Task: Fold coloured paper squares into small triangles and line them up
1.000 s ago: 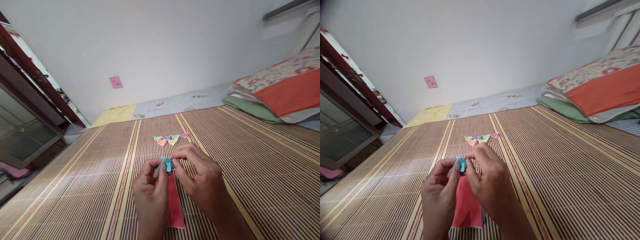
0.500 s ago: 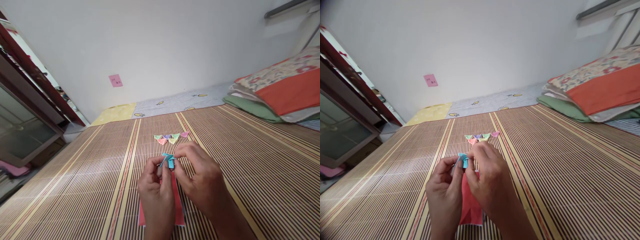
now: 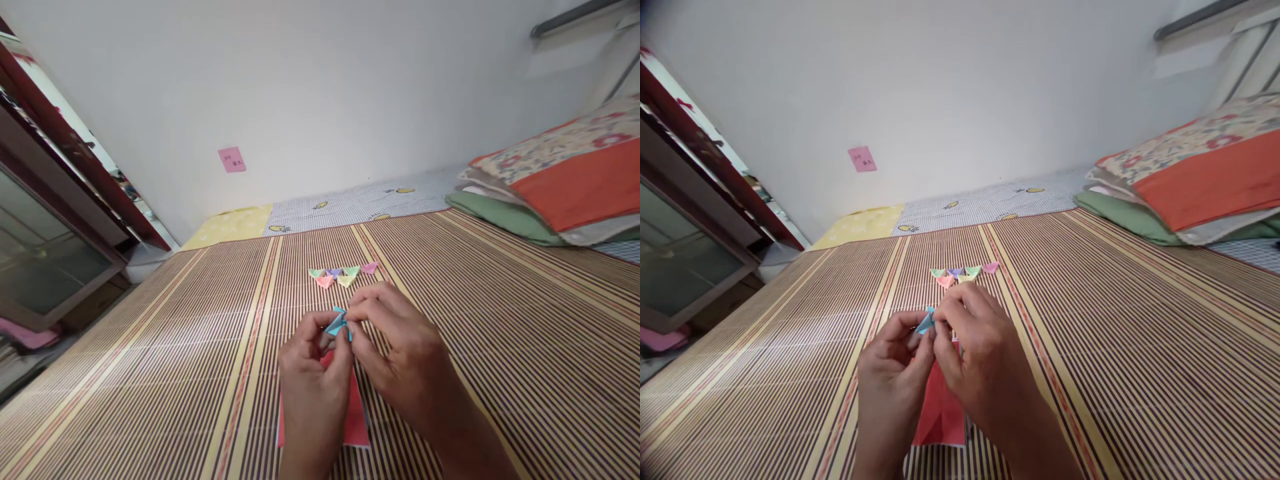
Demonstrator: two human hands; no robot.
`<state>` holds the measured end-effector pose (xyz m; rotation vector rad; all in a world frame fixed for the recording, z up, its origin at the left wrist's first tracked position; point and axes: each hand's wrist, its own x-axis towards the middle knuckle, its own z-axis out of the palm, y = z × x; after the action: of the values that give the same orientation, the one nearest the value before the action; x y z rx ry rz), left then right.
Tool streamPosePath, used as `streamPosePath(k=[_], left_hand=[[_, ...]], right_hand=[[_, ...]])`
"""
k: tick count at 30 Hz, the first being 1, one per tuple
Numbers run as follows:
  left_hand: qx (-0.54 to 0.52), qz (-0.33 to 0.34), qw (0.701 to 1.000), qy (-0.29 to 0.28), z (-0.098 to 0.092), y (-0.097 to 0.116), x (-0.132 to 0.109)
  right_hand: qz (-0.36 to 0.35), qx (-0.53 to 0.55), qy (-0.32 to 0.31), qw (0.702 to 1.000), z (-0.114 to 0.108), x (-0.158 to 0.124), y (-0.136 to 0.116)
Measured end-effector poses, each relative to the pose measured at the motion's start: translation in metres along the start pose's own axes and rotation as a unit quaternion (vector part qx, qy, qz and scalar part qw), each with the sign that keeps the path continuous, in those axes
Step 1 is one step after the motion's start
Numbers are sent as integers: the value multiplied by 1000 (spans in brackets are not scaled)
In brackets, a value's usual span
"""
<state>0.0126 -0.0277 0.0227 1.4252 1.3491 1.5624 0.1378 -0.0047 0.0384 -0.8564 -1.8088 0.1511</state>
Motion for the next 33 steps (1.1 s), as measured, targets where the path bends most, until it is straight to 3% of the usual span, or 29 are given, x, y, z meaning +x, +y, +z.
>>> streamPosePath(k=[12, 16, 23, 33], left_hand=[[-7, 33, 999, 42, 4, 1, 0], [-31, 5, 998, 51, 5, -1, -1], [-57, -12, 998, -1, -4, -1, 2], [28, -6, 1000, -3, -8, -6, 5]], right_hand=[[-4, -49, 1, 999, 1, 0, 0], [1, -65, -35, 997, 0, 0, -3], [-15, -57, -115, 992, -3, -3, 1], [-1, -85, -45, 995, -2, -3, 1]])
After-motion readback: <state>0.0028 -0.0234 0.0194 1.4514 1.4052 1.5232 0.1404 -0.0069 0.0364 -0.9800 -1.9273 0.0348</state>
